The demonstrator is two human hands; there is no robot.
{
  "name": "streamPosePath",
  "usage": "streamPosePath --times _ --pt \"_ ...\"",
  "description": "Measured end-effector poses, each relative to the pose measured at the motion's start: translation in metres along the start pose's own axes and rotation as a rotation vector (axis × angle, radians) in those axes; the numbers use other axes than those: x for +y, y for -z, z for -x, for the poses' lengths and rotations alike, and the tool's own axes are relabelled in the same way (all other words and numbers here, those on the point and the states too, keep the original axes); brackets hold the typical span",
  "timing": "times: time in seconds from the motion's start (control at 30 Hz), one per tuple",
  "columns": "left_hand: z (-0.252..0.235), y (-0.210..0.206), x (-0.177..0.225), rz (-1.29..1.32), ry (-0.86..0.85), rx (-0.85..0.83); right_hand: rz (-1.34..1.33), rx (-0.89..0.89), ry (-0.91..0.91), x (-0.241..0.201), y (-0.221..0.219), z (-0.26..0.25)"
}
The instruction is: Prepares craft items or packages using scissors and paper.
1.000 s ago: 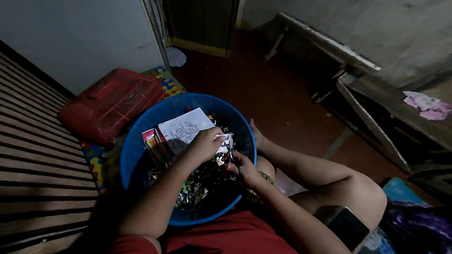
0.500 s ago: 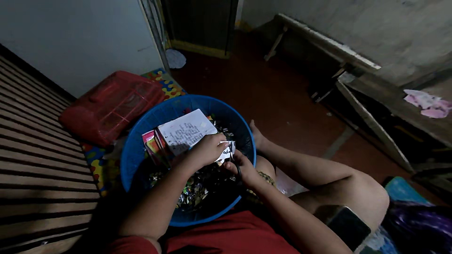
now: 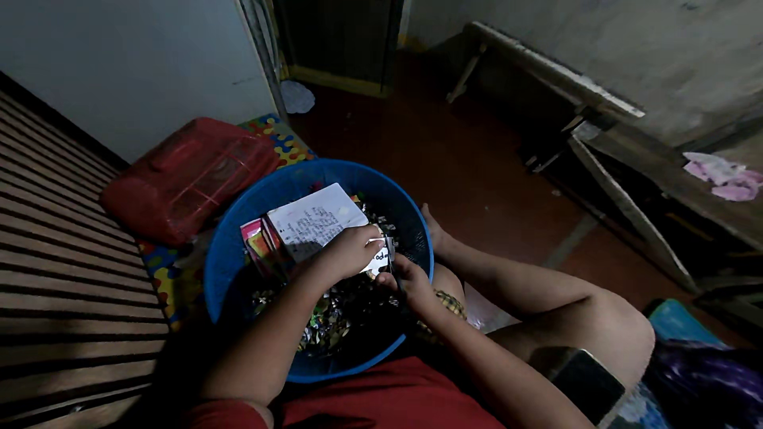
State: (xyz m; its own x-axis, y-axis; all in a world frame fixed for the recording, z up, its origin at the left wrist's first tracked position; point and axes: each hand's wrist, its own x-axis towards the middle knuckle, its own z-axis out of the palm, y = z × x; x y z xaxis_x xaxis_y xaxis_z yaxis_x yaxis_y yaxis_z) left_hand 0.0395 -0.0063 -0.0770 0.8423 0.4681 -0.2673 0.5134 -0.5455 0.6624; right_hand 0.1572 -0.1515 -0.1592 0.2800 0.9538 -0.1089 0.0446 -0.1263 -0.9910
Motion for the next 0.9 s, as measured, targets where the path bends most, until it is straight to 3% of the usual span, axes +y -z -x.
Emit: streamPosePath --times 0.13,0.27,0.4,0.57,0.7,0.8,0.9 --pt "-0.002 -0.003 -0.007 0.053 -0.001 0.044 0.041 -0.006 0.015 0.002 0.000 -0.002" --pt "-0.003 -0.003 -0.012 0.082 -0.141 0.087 0.062 -0.027 0.010 0.000 0.000 -0.003" --pt "-0.006 -0.005 -0.015 0.021 -0.175 0.128 0.127 -0.052 0.009 -0.002 0.001 -0.003" --pt "-0.005 -0.004 -0.012 0.004 -0.161 0.208 0.145 -0.031 0.000 0.000 0.001 -0.003" --pt "-0.006 -0.003 -0.016 0.106 -0.145 0.352 0.280 -0.115 -0.056 -0.003 0.002 -0.005" --pt "-0.005 0.000 -0.020 0.209 -0.117 0.450 0.229 -0.117 -0.012 0.000 0.001 -0.007" --pt "-0.001 0.002 -0.014 0.300 -0.055 0.426 0.132 -0.110 0.048 0.002 0.002 -0.005"
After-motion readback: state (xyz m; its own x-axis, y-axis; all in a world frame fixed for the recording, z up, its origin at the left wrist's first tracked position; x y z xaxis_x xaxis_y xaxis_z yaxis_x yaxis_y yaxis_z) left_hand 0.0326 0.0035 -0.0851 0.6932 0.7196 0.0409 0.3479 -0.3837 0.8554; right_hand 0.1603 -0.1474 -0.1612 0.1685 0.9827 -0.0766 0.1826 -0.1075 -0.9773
